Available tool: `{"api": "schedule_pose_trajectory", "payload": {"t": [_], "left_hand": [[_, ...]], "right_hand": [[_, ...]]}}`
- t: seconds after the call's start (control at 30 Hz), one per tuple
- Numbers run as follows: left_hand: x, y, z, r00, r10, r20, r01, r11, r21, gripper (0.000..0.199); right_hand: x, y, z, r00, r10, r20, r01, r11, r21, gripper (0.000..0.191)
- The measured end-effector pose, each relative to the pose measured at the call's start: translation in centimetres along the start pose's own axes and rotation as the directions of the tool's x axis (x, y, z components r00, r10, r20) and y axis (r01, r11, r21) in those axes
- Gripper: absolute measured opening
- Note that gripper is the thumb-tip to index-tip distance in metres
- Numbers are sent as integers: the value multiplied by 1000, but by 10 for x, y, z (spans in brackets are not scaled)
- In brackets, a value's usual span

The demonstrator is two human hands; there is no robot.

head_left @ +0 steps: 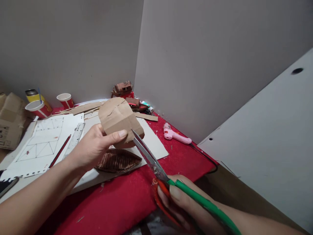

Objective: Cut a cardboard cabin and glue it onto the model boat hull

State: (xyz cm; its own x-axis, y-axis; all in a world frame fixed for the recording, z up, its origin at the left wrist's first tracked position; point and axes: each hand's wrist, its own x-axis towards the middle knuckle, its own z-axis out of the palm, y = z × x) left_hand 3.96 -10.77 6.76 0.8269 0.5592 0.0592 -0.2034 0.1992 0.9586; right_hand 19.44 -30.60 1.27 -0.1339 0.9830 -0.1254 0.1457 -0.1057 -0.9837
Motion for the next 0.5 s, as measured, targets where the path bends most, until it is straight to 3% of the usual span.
{"api": "schedule_pose_trajectory", "payload": {"t": [0.1,0.33,0.43,0.5], "left_hand": [[0,7,-6,996,-58,62,57,998,24,39],[-4,17,-11,991,-97,93,90,994,69,36],[-4,19,-13,987,-115,109,108,992,62,31],[-4,20,-14,983,-127,130,119,991,67,25]], "right_hand": [[-4,0,-1,999,32,21,-32,999,-23,61],[-4,-5,3,999,24,23,-25,1000,10,59],[-7,-15,-2,988,71,138,-62,996,-68,61],[-10,-23,-5,990,96,100,-86,991,-103,60]]}}
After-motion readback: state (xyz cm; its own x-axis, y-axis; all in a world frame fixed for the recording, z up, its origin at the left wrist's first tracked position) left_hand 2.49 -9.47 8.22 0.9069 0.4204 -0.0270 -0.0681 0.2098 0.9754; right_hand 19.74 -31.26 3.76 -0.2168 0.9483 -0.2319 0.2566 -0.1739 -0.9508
